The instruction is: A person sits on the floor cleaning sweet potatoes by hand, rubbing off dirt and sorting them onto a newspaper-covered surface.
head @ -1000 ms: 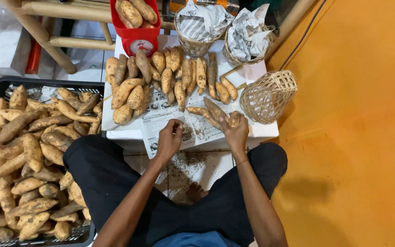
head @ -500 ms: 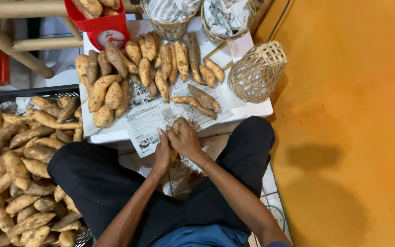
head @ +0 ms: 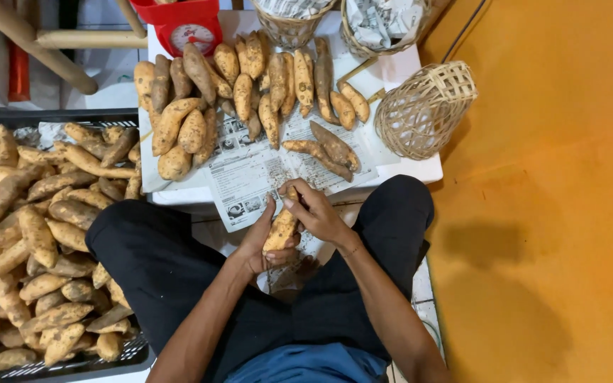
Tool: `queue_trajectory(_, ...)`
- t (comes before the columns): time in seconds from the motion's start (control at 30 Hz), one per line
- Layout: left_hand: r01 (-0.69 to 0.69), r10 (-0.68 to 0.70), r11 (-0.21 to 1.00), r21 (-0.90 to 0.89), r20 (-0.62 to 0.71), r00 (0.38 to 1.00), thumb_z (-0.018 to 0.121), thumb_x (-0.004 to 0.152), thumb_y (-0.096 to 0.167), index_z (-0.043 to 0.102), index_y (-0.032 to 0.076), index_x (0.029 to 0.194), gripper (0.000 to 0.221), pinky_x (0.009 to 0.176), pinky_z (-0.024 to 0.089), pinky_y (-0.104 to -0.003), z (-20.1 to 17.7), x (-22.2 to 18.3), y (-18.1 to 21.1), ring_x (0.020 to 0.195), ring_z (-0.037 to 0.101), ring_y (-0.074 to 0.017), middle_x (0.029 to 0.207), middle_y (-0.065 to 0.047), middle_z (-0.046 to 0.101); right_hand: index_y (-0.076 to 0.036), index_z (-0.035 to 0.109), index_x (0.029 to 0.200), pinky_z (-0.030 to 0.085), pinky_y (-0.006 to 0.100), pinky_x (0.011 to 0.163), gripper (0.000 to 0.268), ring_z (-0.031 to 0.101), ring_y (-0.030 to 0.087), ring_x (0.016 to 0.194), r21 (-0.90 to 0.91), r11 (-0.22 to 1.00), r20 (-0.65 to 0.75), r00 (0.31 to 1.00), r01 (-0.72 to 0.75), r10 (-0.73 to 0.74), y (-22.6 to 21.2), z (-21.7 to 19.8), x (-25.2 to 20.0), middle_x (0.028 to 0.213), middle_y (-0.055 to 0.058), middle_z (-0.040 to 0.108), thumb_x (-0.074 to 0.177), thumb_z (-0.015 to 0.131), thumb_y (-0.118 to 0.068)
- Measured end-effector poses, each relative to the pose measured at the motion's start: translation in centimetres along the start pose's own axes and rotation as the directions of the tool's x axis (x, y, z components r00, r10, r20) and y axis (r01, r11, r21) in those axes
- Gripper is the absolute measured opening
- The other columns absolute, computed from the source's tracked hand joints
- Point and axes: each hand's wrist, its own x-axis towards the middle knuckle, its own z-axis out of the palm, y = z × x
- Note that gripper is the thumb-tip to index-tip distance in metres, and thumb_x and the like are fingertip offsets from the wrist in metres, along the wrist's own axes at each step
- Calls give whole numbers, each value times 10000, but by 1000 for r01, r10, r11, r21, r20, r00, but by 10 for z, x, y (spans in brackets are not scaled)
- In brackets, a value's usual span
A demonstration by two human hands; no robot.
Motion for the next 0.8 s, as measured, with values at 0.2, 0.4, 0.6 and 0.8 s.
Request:
queue_trajectory(0.2,11,95,948,317,-317,944,231,1045,714,531,12,1045,763,240,268,-257,3,6,-16,281,406,-156,635,-147,568,-17,645,866,449,311,413,239,597,237,423,-328,937,-129,977,117,-167,-7,5,8,521,172,574,1048,523,-113)
queue_trajectory(0.4,67,121,888,456,-371,921,284,1036,729,609,-19,1080,817,288,339,-299,7,2,-9,316,452,-213,661,-177,616,-53,768,703,497,334,598,577,536,160,556,-70,991,-361,929,-117,84,30,2,3,583,139,661,1112,425,-272)
queue_trajectory(0.6,-49,273,856,515,-368,889,243,1096,610,628,-47,1060,763,325,397,-344,-8,5,-6,341,500,-229,643,-206,638,4,732,1120,484,200,449,186,540,59,494,59,998,-388,920,-32,53,23,-15,4,795,91,688,1019,640,-122)
queue_trajectory(0.8,-6,323,788,616,-404,856,261,1064,683,659,-64,1067,846,358,483,-380,-15,11,-9,373,574,-254,647,-215,685,65,719,962,517,230,430,88,626,132,485,22,1000,-335,942,17,-9,25,-1,7,625,130,669,932,736,-16)
